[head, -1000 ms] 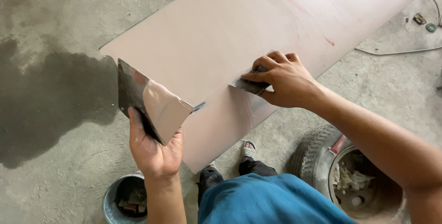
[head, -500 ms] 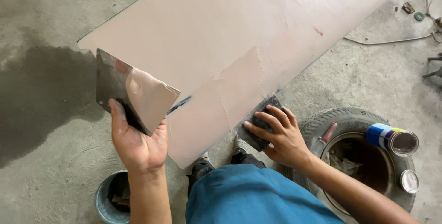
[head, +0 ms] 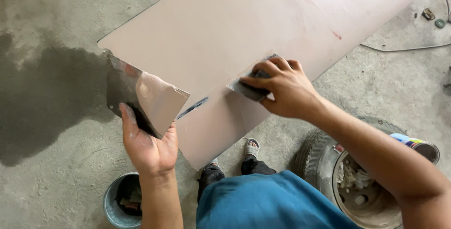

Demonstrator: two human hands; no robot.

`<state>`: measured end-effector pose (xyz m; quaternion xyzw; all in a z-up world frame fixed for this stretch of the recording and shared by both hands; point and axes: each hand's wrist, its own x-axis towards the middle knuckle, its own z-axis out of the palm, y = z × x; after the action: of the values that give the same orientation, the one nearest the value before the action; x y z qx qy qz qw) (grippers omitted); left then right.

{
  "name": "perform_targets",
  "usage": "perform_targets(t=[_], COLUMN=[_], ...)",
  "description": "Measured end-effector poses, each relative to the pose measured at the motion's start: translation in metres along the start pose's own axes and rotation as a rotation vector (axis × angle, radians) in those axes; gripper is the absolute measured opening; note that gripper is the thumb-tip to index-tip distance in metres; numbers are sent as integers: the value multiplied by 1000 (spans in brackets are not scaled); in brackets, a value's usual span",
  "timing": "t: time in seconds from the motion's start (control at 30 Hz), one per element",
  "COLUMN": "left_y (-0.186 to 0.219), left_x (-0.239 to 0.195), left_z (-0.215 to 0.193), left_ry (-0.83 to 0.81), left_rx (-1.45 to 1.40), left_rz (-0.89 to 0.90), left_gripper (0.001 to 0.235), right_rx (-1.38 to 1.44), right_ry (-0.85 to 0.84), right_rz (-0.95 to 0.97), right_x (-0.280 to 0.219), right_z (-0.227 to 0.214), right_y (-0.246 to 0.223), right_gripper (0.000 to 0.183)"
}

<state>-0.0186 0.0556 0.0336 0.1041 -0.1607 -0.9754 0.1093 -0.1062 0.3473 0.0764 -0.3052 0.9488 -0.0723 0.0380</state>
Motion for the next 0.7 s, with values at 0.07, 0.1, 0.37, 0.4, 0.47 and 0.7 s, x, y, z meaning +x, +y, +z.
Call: perform_targets(t=[0.07, 0.1, 0.37, 0.4, 0.47, 0.7], left_y=[5, 7, 12, 12, 11, 8], left_x=[-1, -2, 0, 0, 1, 2], left_z=[-5, -7, -14, -13, -13, -7], left_ry=[-6, -7, 14, 18, 47, 2], left_rx=[-16, -24, -15, -13, -17, -36], left_rz=[14, 20, 36, 34, 24, 3], left_gripper=[38, 37, 40, 41, 41, 40], right_rx=[-9, -16, 55, 68, 95, 42], right_ry=[-61, -80, -128, -75, 33, 75], right_rz=[24, 42, 86, 54, -11, 20], right_x=[15, 19, -17, -31, -60, -124], right_z=[-5, -6, 11, 17, 33, 79], right_y=[-1, -3, -19, -23, -29, -40], right_gripper=[48, 49, 48, 52, 58, 80])
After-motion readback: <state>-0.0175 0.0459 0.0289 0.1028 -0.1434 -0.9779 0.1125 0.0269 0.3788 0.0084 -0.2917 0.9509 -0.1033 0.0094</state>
